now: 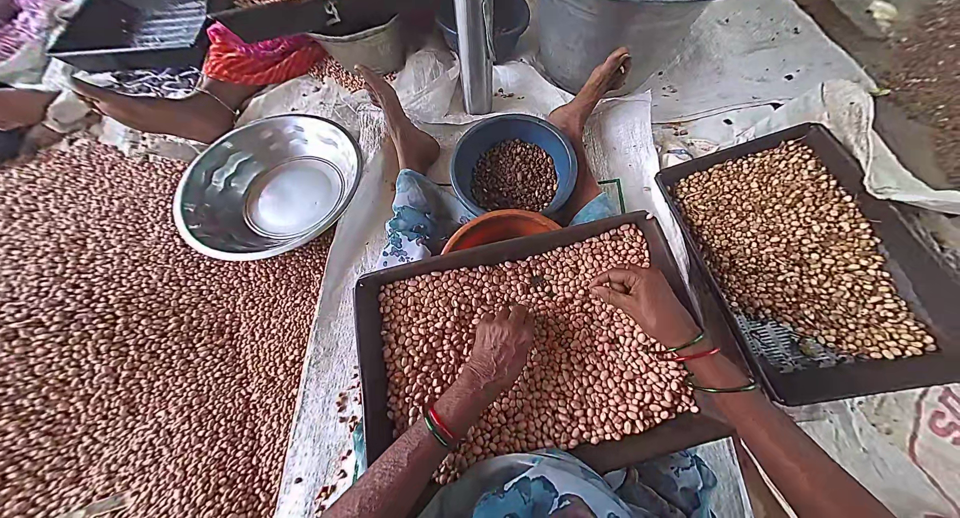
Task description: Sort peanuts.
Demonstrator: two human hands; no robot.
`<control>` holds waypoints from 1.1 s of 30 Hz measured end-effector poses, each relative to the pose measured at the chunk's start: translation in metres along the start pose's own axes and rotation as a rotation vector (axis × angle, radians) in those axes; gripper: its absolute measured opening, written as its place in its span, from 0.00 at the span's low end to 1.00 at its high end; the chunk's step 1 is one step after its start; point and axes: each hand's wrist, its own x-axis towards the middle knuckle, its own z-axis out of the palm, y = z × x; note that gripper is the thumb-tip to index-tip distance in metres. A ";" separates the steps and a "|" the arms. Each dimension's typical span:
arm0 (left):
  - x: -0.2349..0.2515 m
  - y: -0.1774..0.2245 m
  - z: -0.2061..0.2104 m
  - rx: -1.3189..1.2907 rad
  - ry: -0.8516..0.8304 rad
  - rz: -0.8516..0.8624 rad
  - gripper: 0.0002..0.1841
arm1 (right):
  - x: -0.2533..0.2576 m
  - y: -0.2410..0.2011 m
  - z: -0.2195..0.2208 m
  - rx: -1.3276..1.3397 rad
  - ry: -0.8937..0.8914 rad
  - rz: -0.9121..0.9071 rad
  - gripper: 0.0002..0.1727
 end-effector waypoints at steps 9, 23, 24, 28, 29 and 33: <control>0.012 0.011 -0.013 -0.080 -0.244 -0.260 0.17 | -0.004 -0.005 0.020 -0.483 -0.094 0.021 0.14; -0.036 -0.050 -0.032 -0.662 -0.204 -0.039 0.27 | 0.026 0.021 -0.037 0.461 0.143 0.020 0.08; -0.037 -0.047 -0.036 -0.627 -0.190 -0.059 0.26 | 0.029 0.015 -0.034 0.171 0.230 0.007 0.06; -0.037 -0.038 -0.031 -0.882 -0.017 -0.065 0.17 | 0.040 0.011 -0.011 -0.410 0.258 -0.041 0.09; -0.037 -0.032 -0.028 -1.130 0.028 -0.096 0.14 | 0.040 0.011 -0.012 -0.389 0.265 -0.041 0.09; -0.043 0.011 -0.023 -1.983 0.204 -0.494 0.19 | 0.022 -0.009 -0.028 -0.180 0.241 0.010 0.06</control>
